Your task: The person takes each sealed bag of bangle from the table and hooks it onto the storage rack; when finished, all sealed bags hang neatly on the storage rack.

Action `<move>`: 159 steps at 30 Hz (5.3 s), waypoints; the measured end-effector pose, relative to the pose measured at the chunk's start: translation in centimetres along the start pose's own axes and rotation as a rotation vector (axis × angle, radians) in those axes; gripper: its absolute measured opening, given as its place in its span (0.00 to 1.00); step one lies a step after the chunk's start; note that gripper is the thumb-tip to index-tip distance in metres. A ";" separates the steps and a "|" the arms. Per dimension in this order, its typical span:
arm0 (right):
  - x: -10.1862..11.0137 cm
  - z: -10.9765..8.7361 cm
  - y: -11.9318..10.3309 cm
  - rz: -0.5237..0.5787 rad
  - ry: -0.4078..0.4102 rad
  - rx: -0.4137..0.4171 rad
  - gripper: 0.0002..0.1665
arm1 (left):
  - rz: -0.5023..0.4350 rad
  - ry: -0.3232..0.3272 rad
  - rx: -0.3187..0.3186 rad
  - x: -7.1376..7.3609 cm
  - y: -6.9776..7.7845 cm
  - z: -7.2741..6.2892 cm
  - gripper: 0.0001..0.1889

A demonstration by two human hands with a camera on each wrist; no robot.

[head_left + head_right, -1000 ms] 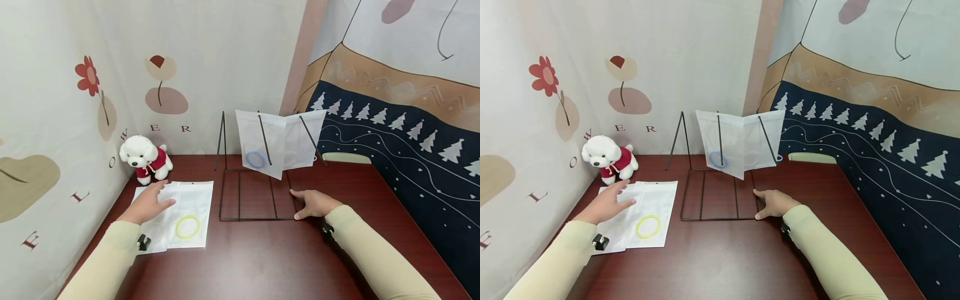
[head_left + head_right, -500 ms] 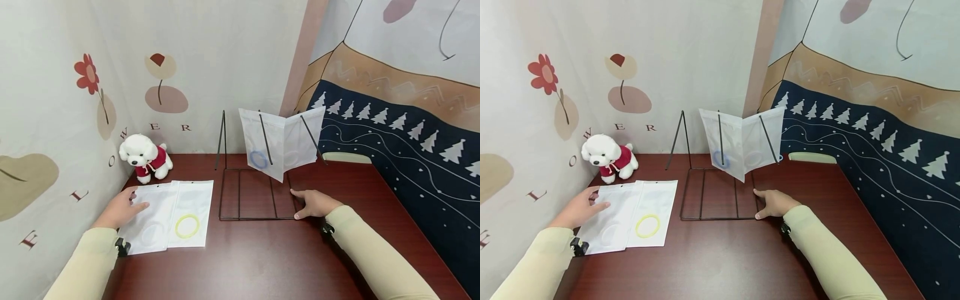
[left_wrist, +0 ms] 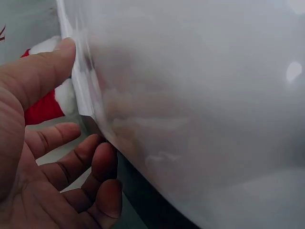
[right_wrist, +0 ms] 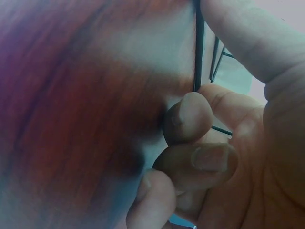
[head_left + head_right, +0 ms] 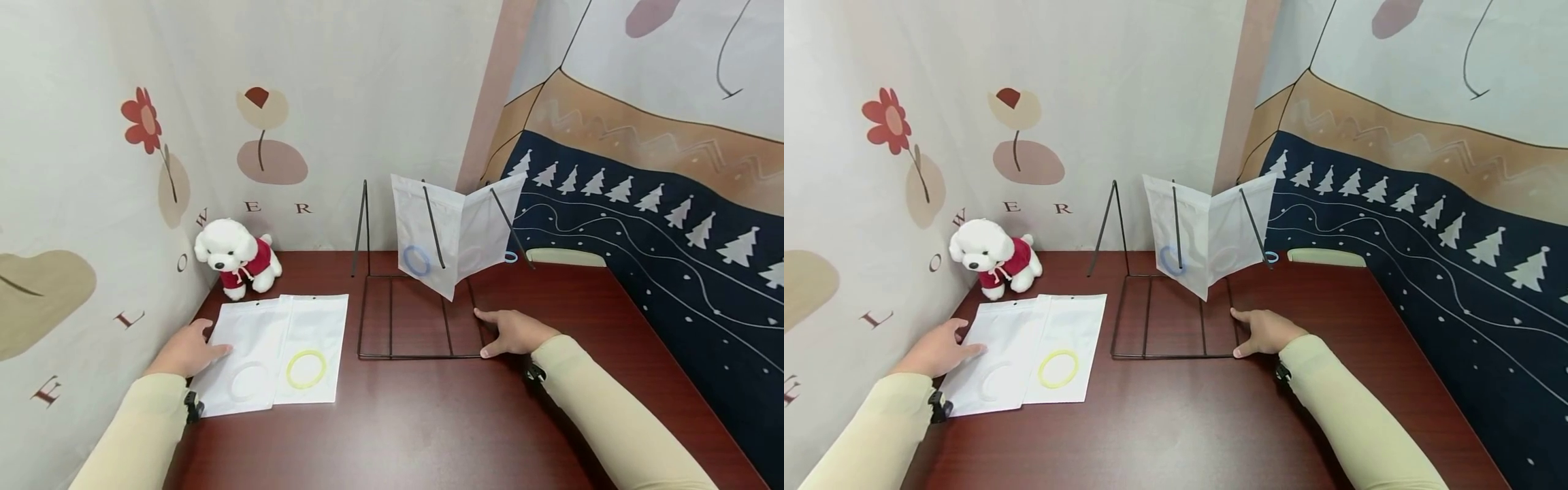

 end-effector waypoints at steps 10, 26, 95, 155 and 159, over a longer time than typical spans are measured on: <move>0.0 0.0 0.1 -0.003 0.002 -0.002 0.57 | -0.001 0.005 0.006 -0.2 -0.4 0.6 0.54; -0.2 0.1 0.5 0.025 0.000 -0.029 0.57 | -0.100 0.006 -0.011 -0.5 -0.4 -0.1 0.49; -0.3 0.0 0.2 0.048 -0.021 -0.044 0.57 | -0.647 0.326 -0.391 5.4 9.0 -4.8 0.20; -0.3 0.1 0.2 0.048 -0.005 -0.037 0.57 | -1.047 0.362 -0.914 3.8 21.1 -8.3 0.29; -0.3 0.1 0.2 0.055 -0.009 -0.042 0.57 | -1.079 0.342 -0.903 3.7 21.5 -8.3 0.28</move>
Point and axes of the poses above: each hand's wrist, its own z-axis towards the middle knuckle, its own x-axis out of the back of the hand, y = z × x, the point moved 3 cm from there along z, towards the middle knuckle, and after that the axes turned 2 degrees about y, right-handed, at the moved point
